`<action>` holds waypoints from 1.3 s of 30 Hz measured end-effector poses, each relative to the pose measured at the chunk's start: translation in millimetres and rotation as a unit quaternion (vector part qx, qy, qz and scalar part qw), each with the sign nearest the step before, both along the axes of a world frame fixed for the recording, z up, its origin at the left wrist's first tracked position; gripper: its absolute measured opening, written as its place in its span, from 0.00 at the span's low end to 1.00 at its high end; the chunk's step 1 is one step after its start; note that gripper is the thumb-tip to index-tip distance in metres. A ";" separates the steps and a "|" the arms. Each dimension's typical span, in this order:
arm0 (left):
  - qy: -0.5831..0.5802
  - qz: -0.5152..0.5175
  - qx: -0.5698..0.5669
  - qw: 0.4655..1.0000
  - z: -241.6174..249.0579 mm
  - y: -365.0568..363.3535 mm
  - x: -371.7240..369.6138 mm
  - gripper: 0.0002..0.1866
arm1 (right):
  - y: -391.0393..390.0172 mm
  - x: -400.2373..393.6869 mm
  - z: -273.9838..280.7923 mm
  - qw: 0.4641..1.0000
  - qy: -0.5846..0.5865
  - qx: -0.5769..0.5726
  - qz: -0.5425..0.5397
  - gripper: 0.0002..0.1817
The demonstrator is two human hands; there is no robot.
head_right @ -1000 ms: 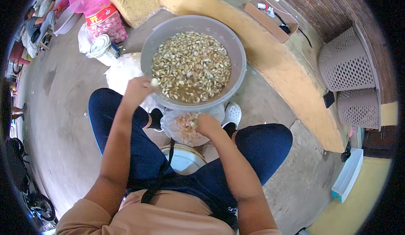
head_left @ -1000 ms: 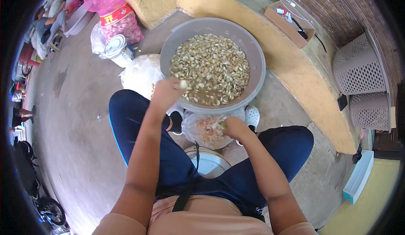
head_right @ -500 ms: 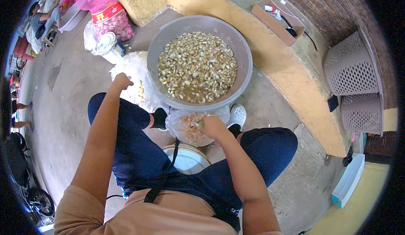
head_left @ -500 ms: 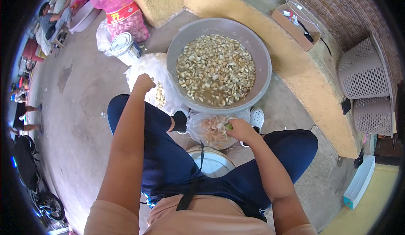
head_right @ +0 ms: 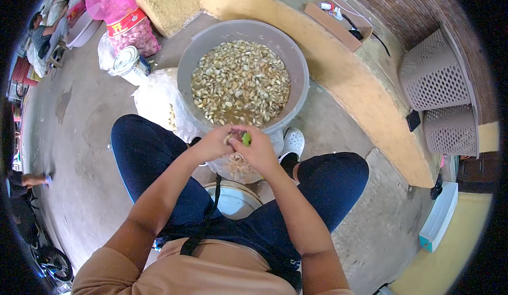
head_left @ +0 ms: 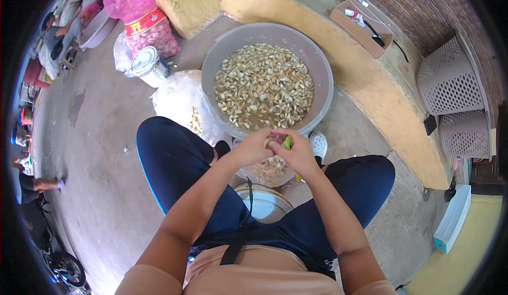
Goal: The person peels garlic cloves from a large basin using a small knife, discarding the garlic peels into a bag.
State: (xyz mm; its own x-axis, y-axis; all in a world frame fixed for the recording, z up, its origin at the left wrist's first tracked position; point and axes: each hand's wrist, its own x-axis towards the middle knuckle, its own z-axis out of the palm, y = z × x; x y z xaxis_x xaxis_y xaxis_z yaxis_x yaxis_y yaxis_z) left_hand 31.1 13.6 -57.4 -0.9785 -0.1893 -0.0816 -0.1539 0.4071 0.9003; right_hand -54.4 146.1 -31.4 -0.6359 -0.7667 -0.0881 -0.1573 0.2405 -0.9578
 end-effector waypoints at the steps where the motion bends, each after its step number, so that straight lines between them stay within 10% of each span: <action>1: 0.024 -0.019 0.000 1.000 1.7 2.5 0.4 0.22 | 2.4 -2.0 -0.3 1.000 0.006 0.019 -0.010 0.13; 13: -0.114 0.059 0.544 0.829 35.4 -9.0 -2.7 0.18 | 17.9 -19.7 14.2 0.985 0.066 0.160 -0.004 0.13; 26: -0.118 0.063 0.575 0.807 34.9 -5.8 -14.0 0.09 | 15.2 -8.9 -93.8 0.875 0.229 0.365 0.221 0.15; 39: -0.146 0.007 0.601 0.786 34.7 -9.5 -14.0 0.09 | 15.0 -40.9 -6.0 0.970 -0.161 0.183 0.016 0.14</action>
State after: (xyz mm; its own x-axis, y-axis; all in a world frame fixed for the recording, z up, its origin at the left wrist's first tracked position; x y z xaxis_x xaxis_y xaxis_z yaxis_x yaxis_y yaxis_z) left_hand 17.1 4.1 -22.7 -0.8835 0.1859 -0.4299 -0.4223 -0.7131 0.5596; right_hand -95.3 161.1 -37.4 -0.5064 -0.6658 -0.5480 0.1235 0.5729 -0.8103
